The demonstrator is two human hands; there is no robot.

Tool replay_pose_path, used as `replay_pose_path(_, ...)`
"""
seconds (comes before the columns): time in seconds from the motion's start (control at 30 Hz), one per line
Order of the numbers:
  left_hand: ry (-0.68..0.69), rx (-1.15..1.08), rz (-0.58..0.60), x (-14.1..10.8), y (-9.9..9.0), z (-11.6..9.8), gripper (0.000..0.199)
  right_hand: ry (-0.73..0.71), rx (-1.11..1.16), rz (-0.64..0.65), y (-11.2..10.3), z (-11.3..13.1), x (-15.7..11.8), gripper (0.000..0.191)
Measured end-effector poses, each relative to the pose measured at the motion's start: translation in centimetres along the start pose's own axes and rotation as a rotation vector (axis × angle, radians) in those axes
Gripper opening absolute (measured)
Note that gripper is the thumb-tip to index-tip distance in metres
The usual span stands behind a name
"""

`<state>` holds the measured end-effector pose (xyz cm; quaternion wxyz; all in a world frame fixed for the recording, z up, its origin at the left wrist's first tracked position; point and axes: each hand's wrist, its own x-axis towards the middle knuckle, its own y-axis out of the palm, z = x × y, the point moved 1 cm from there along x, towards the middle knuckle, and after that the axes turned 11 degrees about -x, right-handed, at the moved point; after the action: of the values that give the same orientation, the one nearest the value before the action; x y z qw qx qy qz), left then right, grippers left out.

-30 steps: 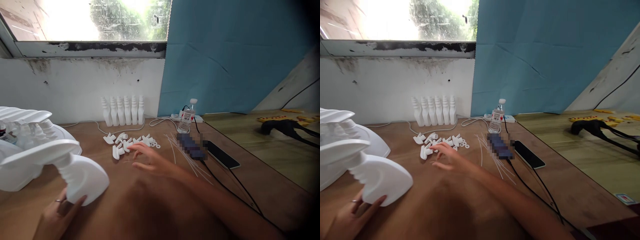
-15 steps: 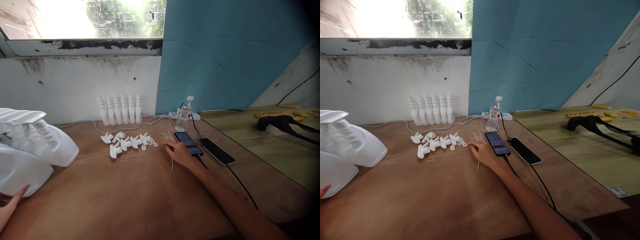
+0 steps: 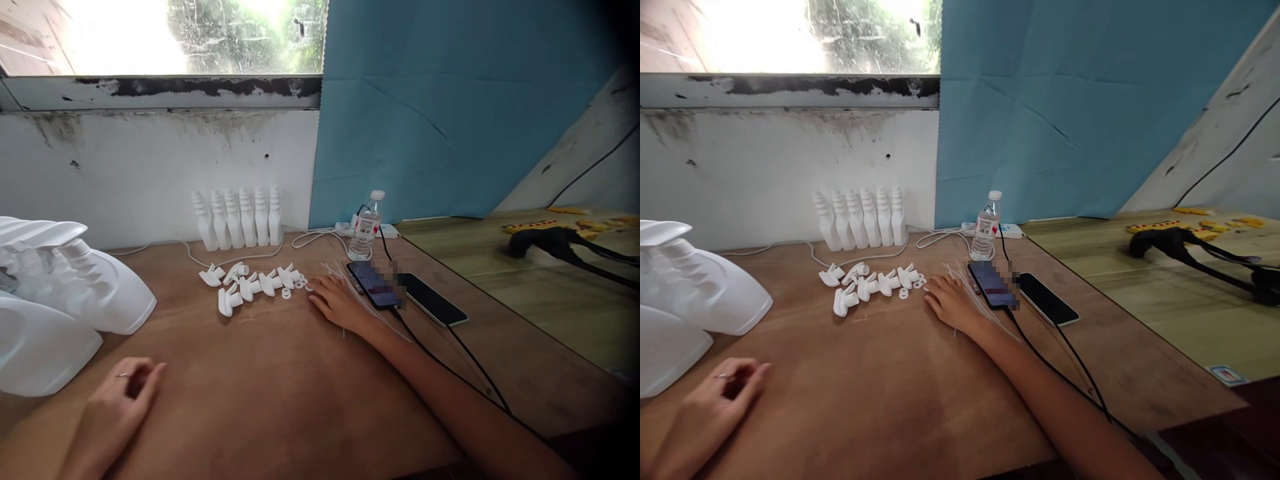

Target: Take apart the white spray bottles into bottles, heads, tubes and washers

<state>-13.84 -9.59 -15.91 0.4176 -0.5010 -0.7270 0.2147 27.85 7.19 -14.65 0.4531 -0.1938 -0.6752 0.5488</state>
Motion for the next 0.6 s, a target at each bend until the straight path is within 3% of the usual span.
replay_pose_path(0.1, 0.255, -0.053, 0.126, 1.9, 3.7, -3.6, 0.026, 0.003, -0.030, 0.049, 0.6, 0.3, -0.2, 0.030)
replay_pose_path(0.23, 0.417, -0.046, 0.213, 5.7, 7.4, -5.4, 0.037, 0.035, 0.093, 0.032, 0.8, 0.4, -0.5, 0.015)
replay_pose_path(0.37, 0.419, -0.043, 0.108, 9.5, 9.8, -6.3, 0.053, 0.050, 0.143, 0.024, 0.7, 1.0, -0.6, 0.011)
replay_pose_path(0.43, 0.392, -0.045, 0.081, 10.6, 10.5, -6.3, 0.052, 0.041, 0.173, 0.019, 0.6, 1.3, -0.7, 0.011)
replay_pose_path(0.6, 0.374, -0.136, 0.103, 10.3, 10.8, -5.5, 0.035, 0.018, 0.140, 0.037, 0.5, 1.9, -0.8, 0.014)
